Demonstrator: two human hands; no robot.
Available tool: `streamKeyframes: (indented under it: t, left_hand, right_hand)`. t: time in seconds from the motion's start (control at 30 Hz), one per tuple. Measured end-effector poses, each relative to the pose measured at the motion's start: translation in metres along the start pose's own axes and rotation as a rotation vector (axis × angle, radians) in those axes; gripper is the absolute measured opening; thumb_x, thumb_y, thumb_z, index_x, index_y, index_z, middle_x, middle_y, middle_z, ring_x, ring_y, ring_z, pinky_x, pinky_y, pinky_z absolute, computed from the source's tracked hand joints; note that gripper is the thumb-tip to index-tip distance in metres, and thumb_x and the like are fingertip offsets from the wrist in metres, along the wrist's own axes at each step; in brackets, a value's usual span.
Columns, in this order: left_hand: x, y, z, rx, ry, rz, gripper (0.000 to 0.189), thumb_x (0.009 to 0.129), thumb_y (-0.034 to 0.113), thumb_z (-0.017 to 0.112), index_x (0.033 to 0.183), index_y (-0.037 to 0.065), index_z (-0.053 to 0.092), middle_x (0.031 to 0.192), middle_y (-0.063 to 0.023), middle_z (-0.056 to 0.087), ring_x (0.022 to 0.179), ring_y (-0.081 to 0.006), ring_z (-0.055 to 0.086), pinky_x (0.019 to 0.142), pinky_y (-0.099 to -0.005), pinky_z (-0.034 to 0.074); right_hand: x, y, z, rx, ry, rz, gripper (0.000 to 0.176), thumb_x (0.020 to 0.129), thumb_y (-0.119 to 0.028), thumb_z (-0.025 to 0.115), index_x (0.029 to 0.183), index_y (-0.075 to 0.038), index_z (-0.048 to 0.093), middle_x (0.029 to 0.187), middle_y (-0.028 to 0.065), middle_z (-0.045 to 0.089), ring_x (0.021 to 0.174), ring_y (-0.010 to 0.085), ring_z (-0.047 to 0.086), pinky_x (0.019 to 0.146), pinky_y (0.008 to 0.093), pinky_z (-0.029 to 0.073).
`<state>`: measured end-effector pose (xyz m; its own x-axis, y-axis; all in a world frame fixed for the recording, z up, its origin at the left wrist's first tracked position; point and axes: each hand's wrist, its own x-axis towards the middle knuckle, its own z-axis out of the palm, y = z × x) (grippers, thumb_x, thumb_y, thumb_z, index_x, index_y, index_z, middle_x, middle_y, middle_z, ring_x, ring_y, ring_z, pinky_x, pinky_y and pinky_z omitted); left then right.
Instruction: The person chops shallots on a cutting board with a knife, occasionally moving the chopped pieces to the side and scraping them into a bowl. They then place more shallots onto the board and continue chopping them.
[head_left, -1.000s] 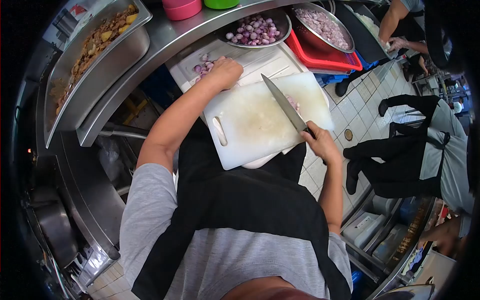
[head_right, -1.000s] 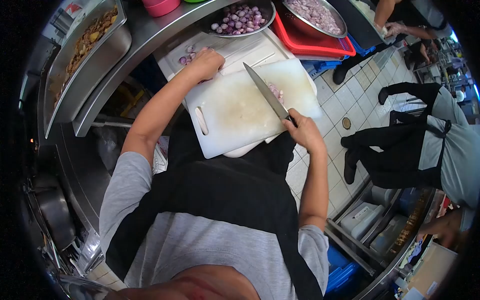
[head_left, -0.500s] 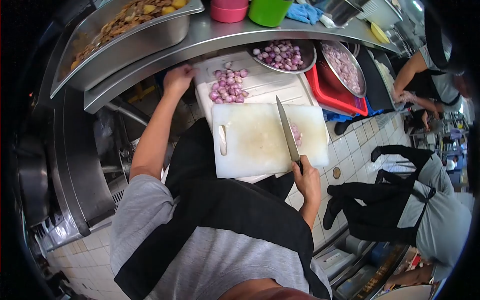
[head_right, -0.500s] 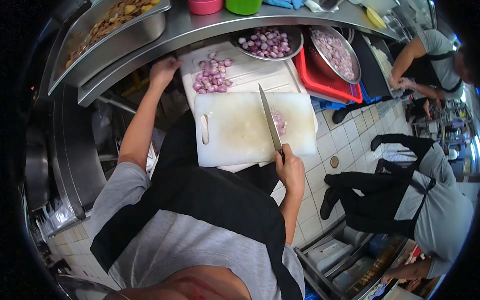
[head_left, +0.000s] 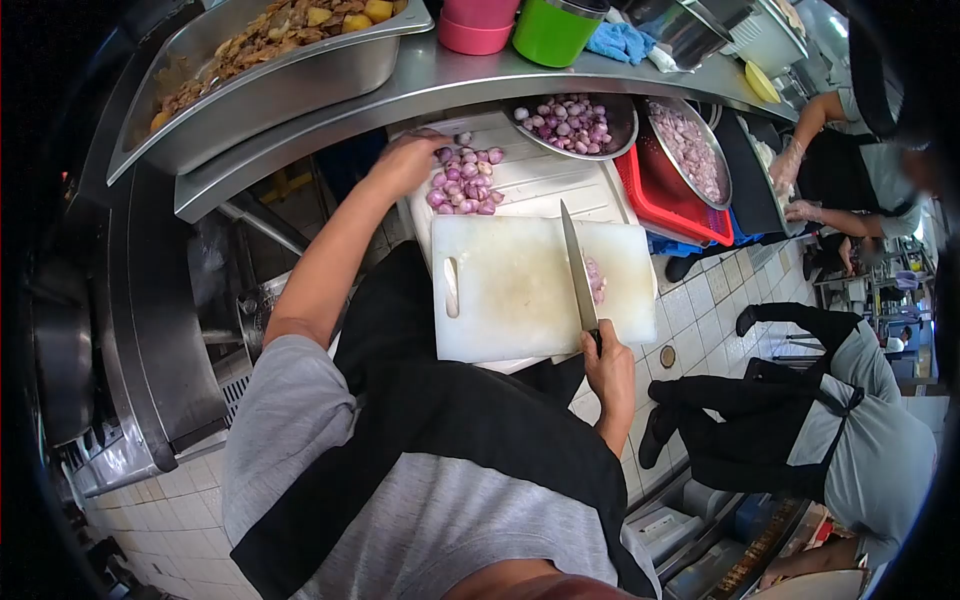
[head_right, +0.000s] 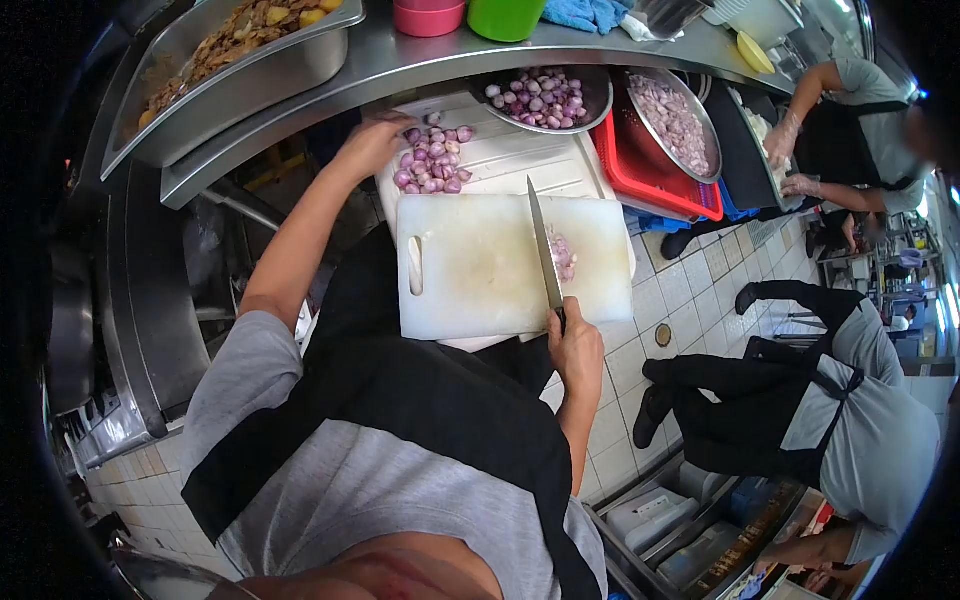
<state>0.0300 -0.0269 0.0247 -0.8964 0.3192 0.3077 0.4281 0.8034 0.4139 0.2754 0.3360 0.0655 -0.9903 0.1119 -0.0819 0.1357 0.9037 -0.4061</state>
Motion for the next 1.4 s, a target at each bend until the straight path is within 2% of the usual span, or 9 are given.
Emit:
streamKeyframes:
  t: [0.1,0.23,0.3,0.37,0.43,0.53,0.67,0.93,1.4]
  left_hand:
    - [0.011,0.009,0.017,0.052,-0.067,-0.045,0.043,0.081,-0.004,0.048,0.119,0.005,0.066,0.128,-0.0179,0.062,0.117,-0.0366,0.059,0.102,-0.0425,0.047]
    - [0.005,0.026,0.013,-0.050,0.136,-0.155,0.038,0.083,0.005,0.057,0.120,0.005,0.065,0.124,-0.0190,0.063,0.113,-0.0371,0.061,0.098,-0.0433,0.049]
    - [-0.005,0.065,-0.002,-0.175,0.067,-0.220,0.034,0.082,0.007,0.064,0.115,0.004,0.065,0.115,-0.0183,0.066,0.106,-0.0365,0.063,0.092,-0.0432,0.050]
    - [-0.019,0.097,0.005,-0.495,-0.046,-0.113,0.028,0.081,0.007,0.068,0.108,0.003,0.064,0.102,-0.0160,0.067,0.098,-0.0347,0.064,0.087,-0.0424,0.051]
    - [-0.041,0.127,0.032,-0.531,0.024,0.179,0.024,0.080,0.005,0.069,0.103,0.003,0.064,0.095,-0.0134,0.066,0.092,-0.0327,0.064,0.084,-0.0415,0.052]
    - [-0.058,0.162,0.055,-0.434,-0.047,0.305,0.024,0.081,0.004,0.068,0.105,0.004,0.064,0.099,-0.0123,0.066,0.093,-0.0317,0.064,0.084,-0.0404,0.052]
    - [-0.069,0.176,0.069,-0.379,-0.014,0.343,0.021,0.082,0.003,0.068,0.103,0.003,0.065,0.100,-0.0115,0.066,0.094,-0.0315,0.064,0.084,-0.0401,0.052]
    - [-0.071,0.175,0.065,-0.574,-0.063,0.096,0.012,0.082,0.004,0.071,0.094,0.003,0.073,0.097,-0.0115,0.071,0.086,-0.0290,0.069,0.076,-0.0367,0.056]
    - [-0.072,0.175,0.065,-0.579,-0.059,0.102,0.013,0.084,0.004,0.069,0.096,0.002,0.072,0.097,-0.0115,0.071,0.087,-0.0294,0.069,0.077,-0.0370,0.056]
  right_hand:
    - [0.000,0.001,0.003,0.000,0.014,0.009,0.022,0.095,-0.024,0.060,0.104,-0.007,0.051,0.077,0.0296,0.064,0.078,0.0500,0.063,0.065,0.0563,0.048]
    - [-0.004,0.000,0.004,0.017,0.042,-0.001,0.022,0.094,-0.024,0.060,0.103,-0.006,0.051,0.077,0.0300,0.064,0.078,0.0503,0.063,0.066,0.0571,0.048]
    - [-0.002,0.003,0.003,0.040,0.039,0.014,0.023,0.094,-0.024,0.060,0.104,-0.006,0.051,0.079,0.0302,0.064,0.080,0.0504,0.063,0.066,0.0566,0.048]
    - [-0.003,0.004,0.007,0.093,0.015,0.032,0.024,0.095,-0.022,0.061,0.107,-0.005,0.051,0.084,0.0305,0.065,0.082,0.0508,0.062,0.067,0.0555,0.047]
    - [0.002,-0.002,0.009,0.075,0.018,0.054,0.024,0.095,-0.022,0.060,0.107,-0.004,0.050,0.082,0.0299,0.065,0.081,0.0506,0.062,0.067,0.0560,0.047]
    - [-0.005,-0.015,0.009,0.033,0.003,0.052,0.024,0.096,-0.023,0.059,0.105,-0.003,0.048,0.078,0.0278,0.065,0.075,0.0486,0.063,0.065,0.0562,0.048]
    - [-0.028,-0.034,0.001,-0.014,-0.063,0.014,0.022,0.096,-0.022,0.058,0.099,-0.002,0.047,0.072,0.0243,0.066,0.069,0.0452,0.065,0.062,0.0549,0.051]
    - [-0.034,-0.033,-0.003,-0.007,-0.065,-0.044,0.023,0.095,-0.020,0.060,0.097,-0.002,0.046,0.065,0.0225,0.064,0.061,0.0423,0.065,0.055,0.0518,0.051]
    - [0.000,-0.039,0.024,0.088,-0.079,-0.073,0.023,0.097,-0.021,0.056,0.098,-0.001,0.044,0.065,0.0263,0.062,0.064,0.0457,0.064,0.058,0.0547,0.050]
